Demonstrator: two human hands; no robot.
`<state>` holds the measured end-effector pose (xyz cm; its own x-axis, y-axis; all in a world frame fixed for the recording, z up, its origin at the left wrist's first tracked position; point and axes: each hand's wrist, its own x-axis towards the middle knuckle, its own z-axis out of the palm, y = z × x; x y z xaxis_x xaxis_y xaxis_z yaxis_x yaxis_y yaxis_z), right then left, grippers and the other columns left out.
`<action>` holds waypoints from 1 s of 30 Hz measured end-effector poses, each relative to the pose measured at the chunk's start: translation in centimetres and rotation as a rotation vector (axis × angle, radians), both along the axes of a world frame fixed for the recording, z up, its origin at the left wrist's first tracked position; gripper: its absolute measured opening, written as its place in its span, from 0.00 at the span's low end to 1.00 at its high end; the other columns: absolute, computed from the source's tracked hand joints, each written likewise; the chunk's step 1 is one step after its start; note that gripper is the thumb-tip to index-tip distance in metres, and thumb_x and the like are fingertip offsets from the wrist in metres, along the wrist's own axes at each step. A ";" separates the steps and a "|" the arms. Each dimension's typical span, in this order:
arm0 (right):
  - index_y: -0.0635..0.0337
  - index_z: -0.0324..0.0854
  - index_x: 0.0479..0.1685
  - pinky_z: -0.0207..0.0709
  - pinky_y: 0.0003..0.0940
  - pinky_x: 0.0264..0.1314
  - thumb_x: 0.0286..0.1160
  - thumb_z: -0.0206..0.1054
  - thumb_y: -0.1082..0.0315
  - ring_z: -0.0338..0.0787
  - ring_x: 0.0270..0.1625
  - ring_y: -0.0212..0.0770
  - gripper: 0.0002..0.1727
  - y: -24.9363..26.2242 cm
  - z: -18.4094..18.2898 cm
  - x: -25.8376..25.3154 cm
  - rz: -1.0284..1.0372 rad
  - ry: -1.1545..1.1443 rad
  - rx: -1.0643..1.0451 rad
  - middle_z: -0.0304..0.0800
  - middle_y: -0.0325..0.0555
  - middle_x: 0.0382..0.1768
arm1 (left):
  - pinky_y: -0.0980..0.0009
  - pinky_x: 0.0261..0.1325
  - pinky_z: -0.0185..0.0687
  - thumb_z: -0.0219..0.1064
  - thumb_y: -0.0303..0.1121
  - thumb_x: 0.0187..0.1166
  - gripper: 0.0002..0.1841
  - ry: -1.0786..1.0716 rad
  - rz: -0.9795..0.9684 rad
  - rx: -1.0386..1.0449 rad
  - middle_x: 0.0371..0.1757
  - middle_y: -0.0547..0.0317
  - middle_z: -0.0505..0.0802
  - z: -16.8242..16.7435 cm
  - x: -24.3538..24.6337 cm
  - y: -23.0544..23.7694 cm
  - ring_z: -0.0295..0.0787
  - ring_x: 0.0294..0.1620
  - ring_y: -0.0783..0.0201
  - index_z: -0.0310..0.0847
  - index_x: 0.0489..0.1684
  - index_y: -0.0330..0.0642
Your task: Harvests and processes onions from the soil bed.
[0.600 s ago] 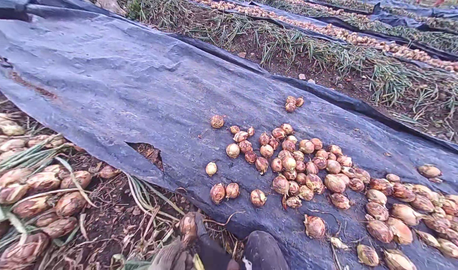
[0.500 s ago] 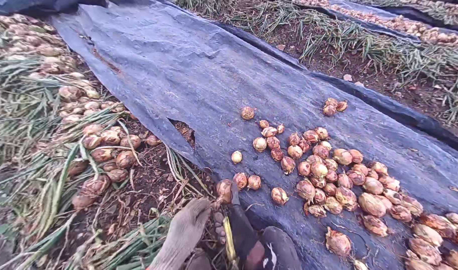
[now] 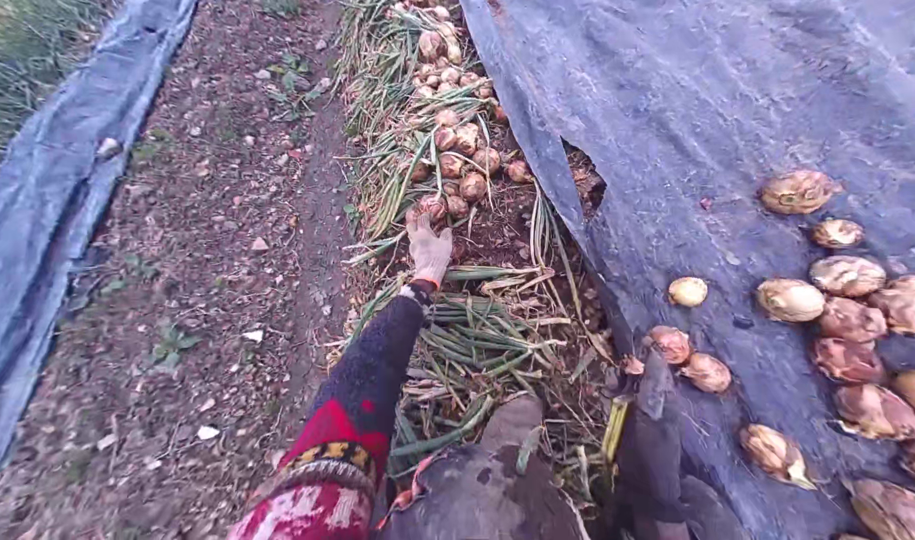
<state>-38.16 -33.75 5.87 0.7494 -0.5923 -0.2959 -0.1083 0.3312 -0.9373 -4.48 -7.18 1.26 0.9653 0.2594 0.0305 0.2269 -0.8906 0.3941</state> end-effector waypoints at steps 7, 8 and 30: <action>0.51 0.75 0.81 0.89 0.39 0.46 0.81 0.64 0.42 0.91 0.40 0.35 0.34 0.9 -4.7 0.9 0.284 0.331 -0.204 0.93 0.43 0.46 | 0.31 0.70 0.74 0.82 0.63 0.50 0.51 0.119 -0.177 0.368 0.81 0.41 0.77 -1.0 8.8 2.2 0.75 0.78 0.35 0.72 0.83 0.55; 0.52 0.75 0.80 0.88 0.39 0.46 0.80 0.65 0.42 0.91 0.40 0.35 0.34 0.8 -4.8 1.0 0.283 0.344 -0.204 0.93 0.43 0.46 | 0.31 0.67 0.76 0.83 0.63 0.48 0.51 0.117 -0.162 0.371 0.78 0.39 0.79 -1.1 9.1 1.9 0.76 0.76 0.35 0.75 0.80 0.54; 0.69 0.69 0.82 0.75 0.34 0.82 0.82 0.67 0.55 0.80 0.78 0.37 0.35 2.7 -2.2 0.2 -0.070 -0.015 -0.207 0.78 0.55 0.78 | 0.47 0.70 0.84 0.78 0.42 0.73 0.40 0.620 -0.163 -1.745 0.67 0.38 0.85 4.6 -26.8 -14.7 0.86 0.66 0.47 0.59 0.80 0.36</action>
<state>-38.00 -31.08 3.71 0.7079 -0.6897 -0.1519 -0.0775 0.1379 -0.9874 -31.32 -21.91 5.81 0.7484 -0.4793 -0.4584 0.6431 0.3554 0.6783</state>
